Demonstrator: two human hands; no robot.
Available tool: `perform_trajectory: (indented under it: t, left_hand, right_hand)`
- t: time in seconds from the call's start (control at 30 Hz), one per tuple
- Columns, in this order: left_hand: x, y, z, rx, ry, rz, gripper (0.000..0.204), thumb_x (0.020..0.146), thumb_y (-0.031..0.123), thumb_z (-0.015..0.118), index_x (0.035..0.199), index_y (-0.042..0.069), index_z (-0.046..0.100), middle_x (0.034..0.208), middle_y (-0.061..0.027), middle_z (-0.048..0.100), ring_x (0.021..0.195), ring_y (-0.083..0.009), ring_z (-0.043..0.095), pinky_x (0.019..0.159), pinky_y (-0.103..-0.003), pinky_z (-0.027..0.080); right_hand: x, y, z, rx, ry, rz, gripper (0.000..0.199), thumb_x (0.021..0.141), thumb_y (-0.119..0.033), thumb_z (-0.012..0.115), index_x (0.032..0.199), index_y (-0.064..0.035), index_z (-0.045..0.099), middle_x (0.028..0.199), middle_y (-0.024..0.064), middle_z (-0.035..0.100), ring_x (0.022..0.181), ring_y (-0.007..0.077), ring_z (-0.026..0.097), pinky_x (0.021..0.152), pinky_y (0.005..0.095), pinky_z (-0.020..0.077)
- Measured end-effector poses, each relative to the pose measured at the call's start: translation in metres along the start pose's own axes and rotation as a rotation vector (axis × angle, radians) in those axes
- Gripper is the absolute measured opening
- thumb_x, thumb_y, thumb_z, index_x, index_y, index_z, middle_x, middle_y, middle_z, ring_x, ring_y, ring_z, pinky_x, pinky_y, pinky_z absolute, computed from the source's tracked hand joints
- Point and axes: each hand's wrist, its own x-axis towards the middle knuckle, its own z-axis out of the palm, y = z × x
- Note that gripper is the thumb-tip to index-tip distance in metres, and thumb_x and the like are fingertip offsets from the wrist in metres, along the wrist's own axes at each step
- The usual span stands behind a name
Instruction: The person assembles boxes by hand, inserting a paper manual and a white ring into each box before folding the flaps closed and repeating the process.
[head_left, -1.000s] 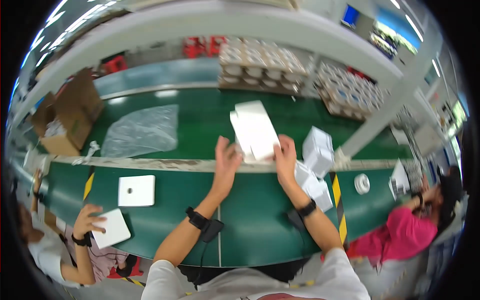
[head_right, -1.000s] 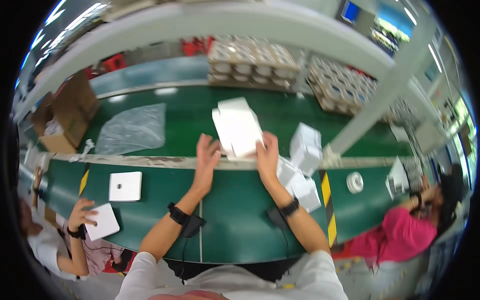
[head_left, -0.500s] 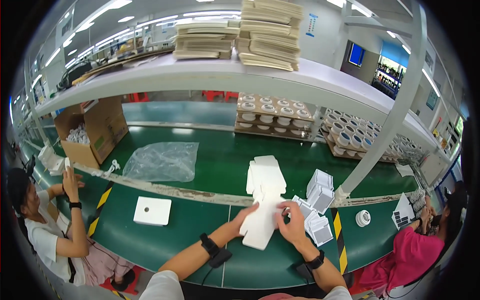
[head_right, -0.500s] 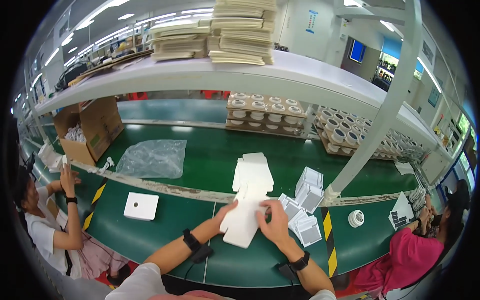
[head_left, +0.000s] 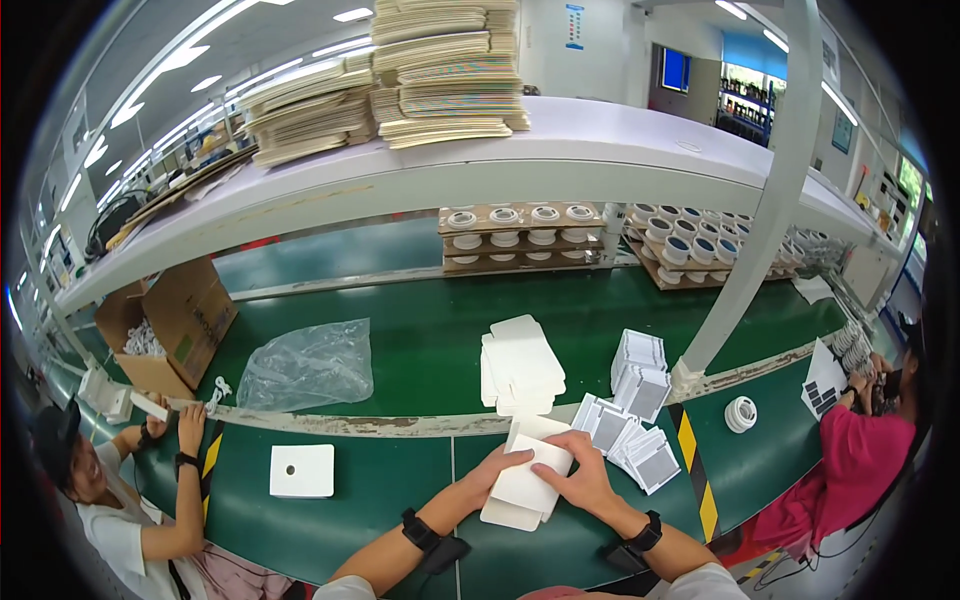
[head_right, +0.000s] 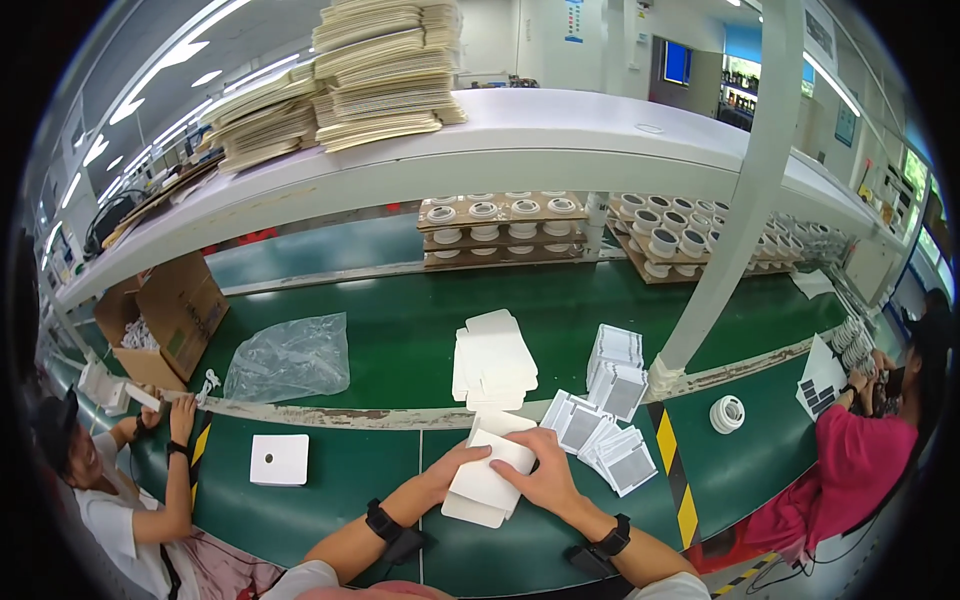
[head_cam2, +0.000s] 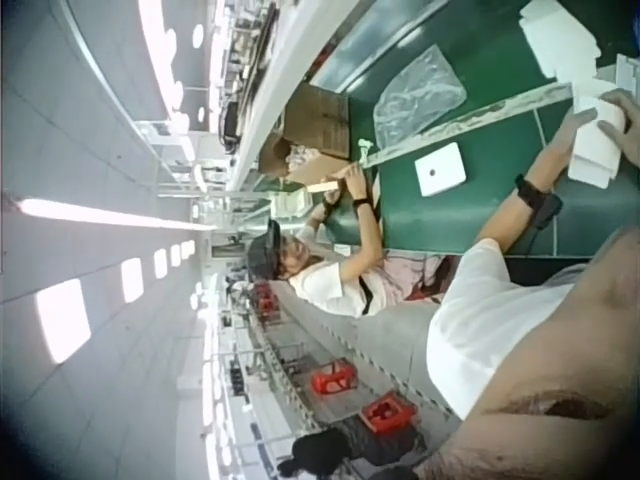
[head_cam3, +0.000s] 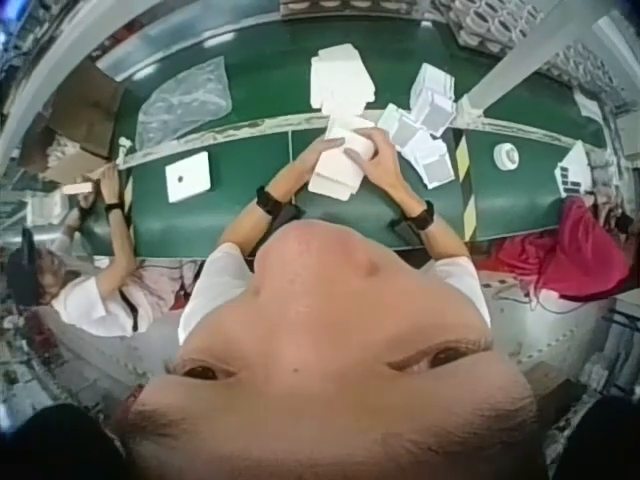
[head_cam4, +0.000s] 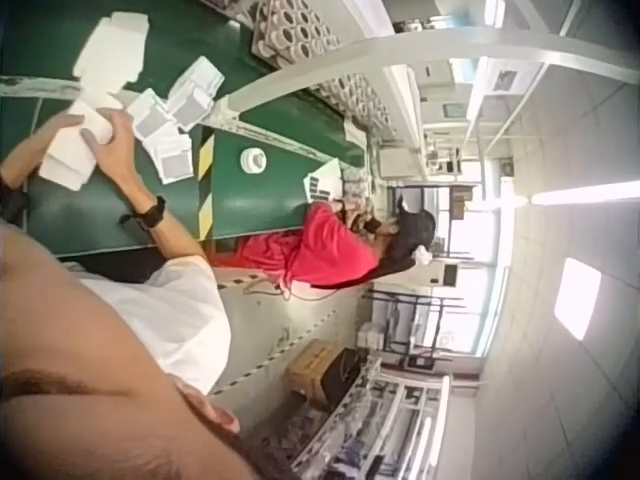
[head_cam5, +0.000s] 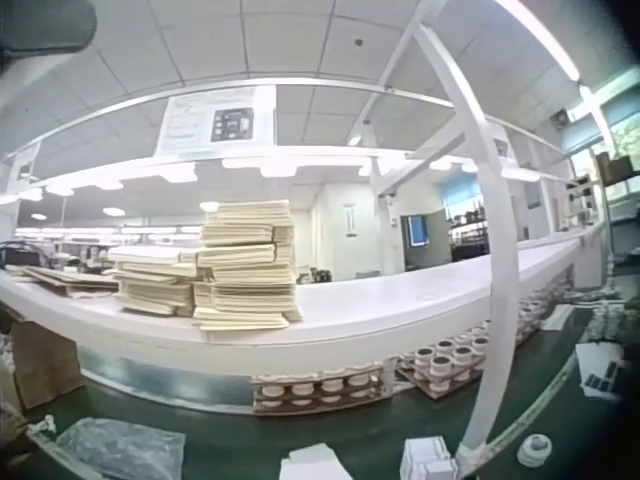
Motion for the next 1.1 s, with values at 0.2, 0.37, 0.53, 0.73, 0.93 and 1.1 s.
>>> perform_trajectory:
  t: [0.2,0.37,0.53,0.73,0.93,1.1]
  left_hand:
    - [0.002,0.007,0.000,-0.053,0.082,0.174,0.050,0.098,0.014,0.066,0.141,-0.001,0.047,0.127,-0.0138,0.063,0.111,-0.0232,0.066,0.093,-0.035,0.057]
    - [0.011,0.008,-0.005,0.084,0.268,0.291,0.049,0.100,0.015,0.065,0.142,-0.001,0.046,0.128,-0.0146,0.062,0.112,-0.0221,0.065,0.092,-0.035,0.057]
    - [0.020,-0.007,-0.015,0.374,0.341,0.491,0.051,0.101,0.013,0.062,0.146,0.002,0.041,0.130,-0.0152,0.060,0.111,-0.0209,0.065,0.092,-0.035,0.056]
    - [0.007,-0.002,0.016,0.424,0.392,0.690,0.049,0.100,0.006,0.063,0.144,0.003,0.042,0.127,-0.0150,0.060,0.108,-0.0194,0.065,0.087,-0.031,0.057]
    - [0.007,-0.005,0.008,0.488,0.398,0.690,0.037,0.098,0.003,0.064,0.132,0.001,0.050,0.121,-0.0130,0.061,0.100,-0.0174,0.067,0.081,-0.027,0.057]
    - [0.007,-0.004,0.004,0.512,0.410,0.638,0.023,0.099,0.006,0.065,0.120,0.000,0.058,0.113,-0.0089,0.063,0.094,-0.0130,0.067,0.078,-0.025,0.056]
  right_hand:
    - [0.007,0.014,0.007,0.534,0.169,0.077,0.058,0.090,-0.005,0.071,0.142,-0.0027,0.045,0.130,0.0144,0.058,0.123,0.0247,0.055,0.103,0.0358,0.0459]
    - [0.001,0.011,0.015,0.792,0.017,0.185,0.067,0.095,0.003,0.059,0.155,-0.0031,0.030,0.139,0.0157,0.055,0.127,0.0199,0.056,0.103,0.0324,0.0470]
    - [0.003,0.017,0.012,0.629,0.000,0.174,0.076,0.094,0.005,0.058,0.160,-0.0067,0.024,0.135,0.0167,0.057,0.109,0.0155,0.065,0.091,0.0274,0.0532]
    - [0.009,0.011,0.000,0.716,0.084,0.249,0.080,0.086,0.010,0.055,0.158,-0.0075,0.027,0.130,0.0169,0.060,0.112,0.0190,0.064,0.095,0.0299,0.0514]
    - [0.012,0.018,0.002,0.776,0.065,0.268,0.065,0.089,0.010,0.057,0.150,-0.0057,0.038,0.118,0.0134,0.063,0.101,0.0151,0.067,0.086,0.0260,0.0537]
    - [0.009,0.029,0.009,0.794,0.085,0.319,0.036,0.092,0.004,0.060,0.126,-0.0026,0.049,0.105,0.0073,0.065,0.092,0.0093,0.065,0.079,0.0233,0.0519]
